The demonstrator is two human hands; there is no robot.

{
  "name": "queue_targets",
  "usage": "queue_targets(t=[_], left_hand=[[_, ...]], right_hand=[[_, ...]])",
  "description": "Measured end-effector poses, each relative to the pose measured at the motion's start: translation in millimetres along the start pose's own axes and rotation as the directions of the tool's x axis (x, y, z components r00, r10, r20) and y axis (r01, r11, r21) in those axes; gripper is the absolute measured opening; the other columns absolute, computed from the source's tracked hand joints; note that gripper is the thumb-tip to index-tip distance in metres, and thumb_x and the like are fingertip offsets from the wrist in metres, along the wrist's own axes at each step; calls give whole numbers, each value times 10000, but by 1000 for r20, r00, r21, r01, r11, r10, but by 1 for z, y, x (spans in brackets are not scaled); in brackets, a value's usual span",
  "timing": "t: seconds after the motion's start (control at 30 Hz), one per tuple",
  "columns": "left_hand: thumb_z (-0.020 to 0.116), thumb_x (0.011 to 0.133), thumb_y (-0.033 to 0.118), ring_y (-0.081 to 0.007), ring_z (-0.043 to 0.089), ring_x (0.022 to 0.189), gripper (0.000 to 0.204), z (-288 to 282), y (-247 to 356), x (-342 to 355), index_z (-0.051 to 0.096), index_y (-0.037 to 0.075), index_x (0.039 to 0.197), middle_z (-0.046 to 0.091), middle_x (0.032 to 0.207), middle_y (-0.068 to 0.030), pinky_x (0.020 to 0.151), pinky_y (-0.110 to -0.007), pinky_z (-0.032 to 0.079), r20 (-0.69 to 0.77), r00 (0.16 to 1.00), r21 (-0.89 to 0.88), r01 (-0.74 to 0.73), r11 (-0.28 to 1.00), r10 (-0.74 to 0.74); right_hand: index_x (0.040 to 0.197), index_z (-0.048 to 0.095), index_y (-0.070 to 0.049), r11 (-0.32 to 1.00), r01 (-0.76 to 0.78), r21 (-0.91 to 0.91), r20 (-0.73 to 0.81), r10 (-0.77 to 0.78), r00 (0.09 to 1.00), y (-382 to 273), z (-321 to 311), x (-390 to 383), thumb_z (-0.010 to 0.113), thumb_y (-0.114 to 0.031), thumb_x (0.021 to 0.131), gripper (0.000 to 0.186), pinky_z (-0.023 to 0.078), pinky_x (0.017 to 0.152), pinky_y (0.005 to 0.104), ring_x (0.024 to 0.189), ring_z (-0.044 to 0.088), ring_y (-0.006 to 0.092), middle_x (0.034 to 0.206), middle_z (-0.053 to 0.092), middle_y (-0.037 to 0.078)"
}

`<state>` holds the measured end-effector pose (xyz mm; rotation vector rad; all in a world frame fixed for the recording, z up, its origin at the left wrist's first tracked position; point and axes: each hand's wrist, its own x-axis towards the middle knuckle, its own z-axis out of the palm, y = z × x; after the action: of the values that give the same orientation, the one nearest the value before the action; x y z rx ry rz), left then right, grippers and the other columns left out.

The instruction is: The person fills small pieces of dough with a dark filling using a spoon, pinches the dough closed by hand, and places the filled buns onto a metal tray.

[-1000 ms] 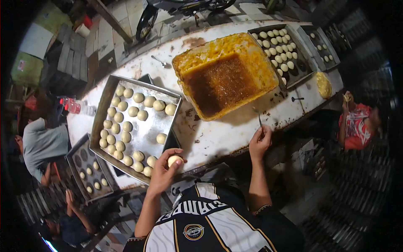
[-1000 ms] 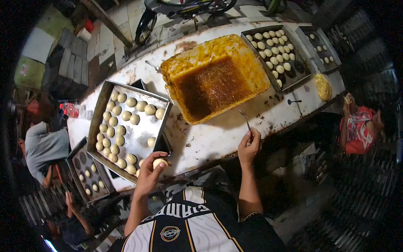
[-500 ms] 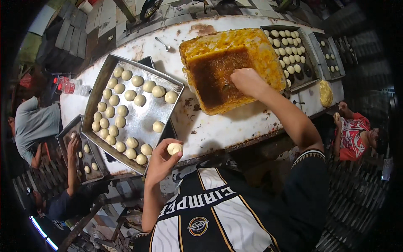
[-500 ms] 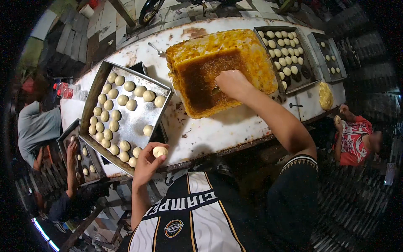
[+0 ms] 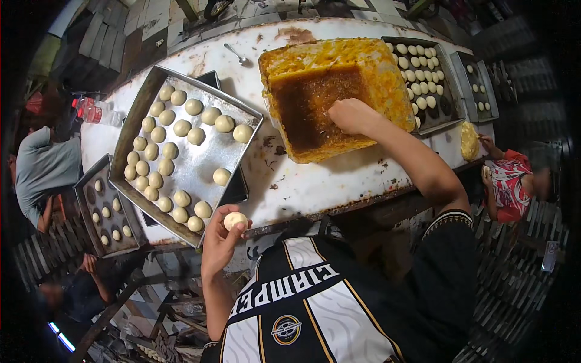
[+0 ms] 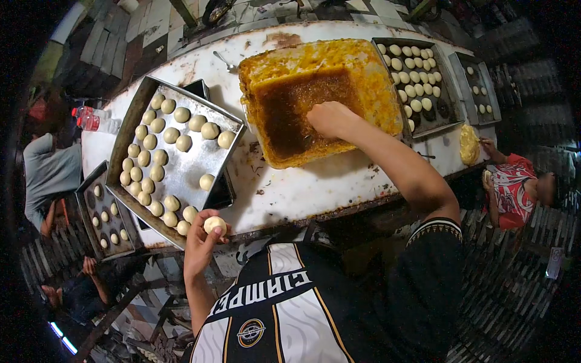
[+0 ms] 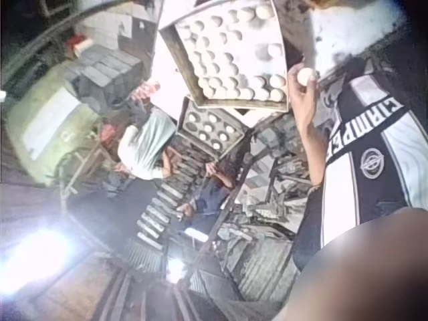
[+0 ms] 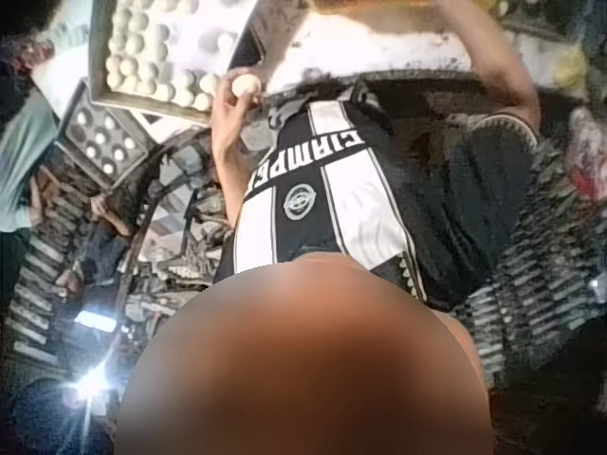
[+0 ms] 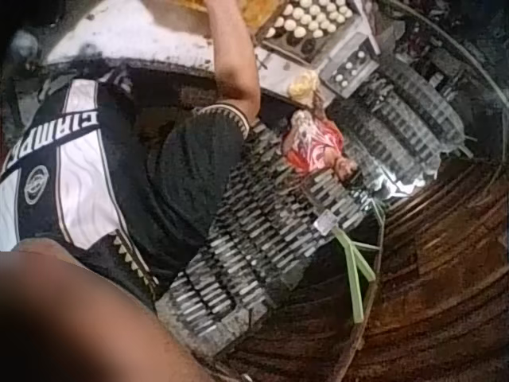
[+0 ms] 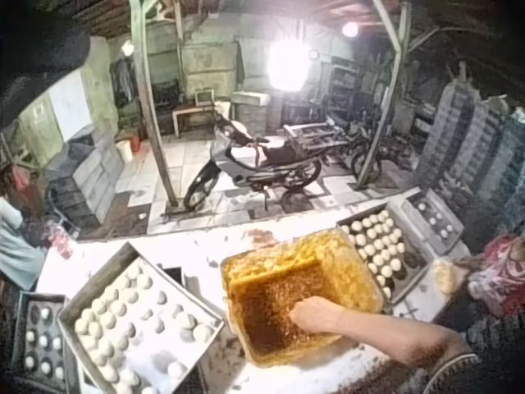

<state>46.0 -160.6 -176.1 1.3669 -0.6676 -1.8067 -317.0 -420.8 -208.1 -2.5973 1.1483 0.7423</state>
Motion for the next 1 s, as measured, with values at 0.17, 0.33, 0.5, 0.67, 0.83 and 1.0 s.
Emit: queue_targets(t=[0.17, 0.33, 0.5, 0.67, 0.83, 1.0], left_hand=[[708, 991, 108, -113, 642, 903, 245, 1, -16, 3, 595, 16, 1187, 691, 1023, -36, 784, -239, 520, -41, 966, 252, -238, 938, 256], [690, 1002, 116, -109, 631, 897, 208, 7, -6, 4, 615, 11, 1165, 690, 1051, -55, 787, -244, 518, -93, 988, 151, -109, 982, 124], [650, 1029, 140, -101, 628, 888, 219, 8, -13, 7, 613, 13, 1203, 689, 1062, -53, 770, -245, 523, -4, 940, 323, -322, 890, 342], [692, 1008, 150, -62, 599, 886, 261, 13, -9, 11, 644, 24, 1231, 681, 1032, -18, 768, -228, 498, -111, 974, 361, -146, 921, 198], [768, 939, 143, -83, 616, 904, 308, 30, -8, 37, 663, 40, 1210, 675, 1001, -9, 783, -250, 516, -121, 932, 438, -259, 861, 342], [791, 930, 149, -96, 661, 907, 356, 82, -1, 61, 658, 10, 1229, 692, 1052, -35, 791, -245, 555, 0, 875, 472, -426, 772, 483]], right_hand=[[928, 754, 0, 995, 7, 95, 83, -15, 996, 4, 7, 7, 632, -71, 867, 154, 607, 803, 477, 938, 744, 388, 1020, 749, 225], [958, 749, 23, 989, 4, 149, 145, -26, 989, 5, 8, 9, 619, -60, 871, 177, 601, 820, 488, 968, 734, 401, 1037, 744, 238], [1009, 754, 11, 994, 7, 110, 209, -30, 977, 6, 12, 15, 622, -70, 851, 221, 592, 817, 488, 965, 732, 396, 1035, 742, 244], [1010, 783, -45, 953, 90, 289, 145, -137, 980, 25, 3, 17, 641, -78, 838, 226, 572, 829, 483, 938, 729, 381, 969, 759, 204], [1055, 776, -25, 792, 153, 591, -28, -170, 985, 53, 1, -13, 677, -120, 859, 240, 558, 797, 395, 868, 724, 252, 936, 763, 180], [1092, 766, -19, 538, 216, 815, -369, 193, 909, -36, -16, -81, 668, -175, 943, 238, 562, 804, 376, 876, 727, 212, 975, 767, 165]])
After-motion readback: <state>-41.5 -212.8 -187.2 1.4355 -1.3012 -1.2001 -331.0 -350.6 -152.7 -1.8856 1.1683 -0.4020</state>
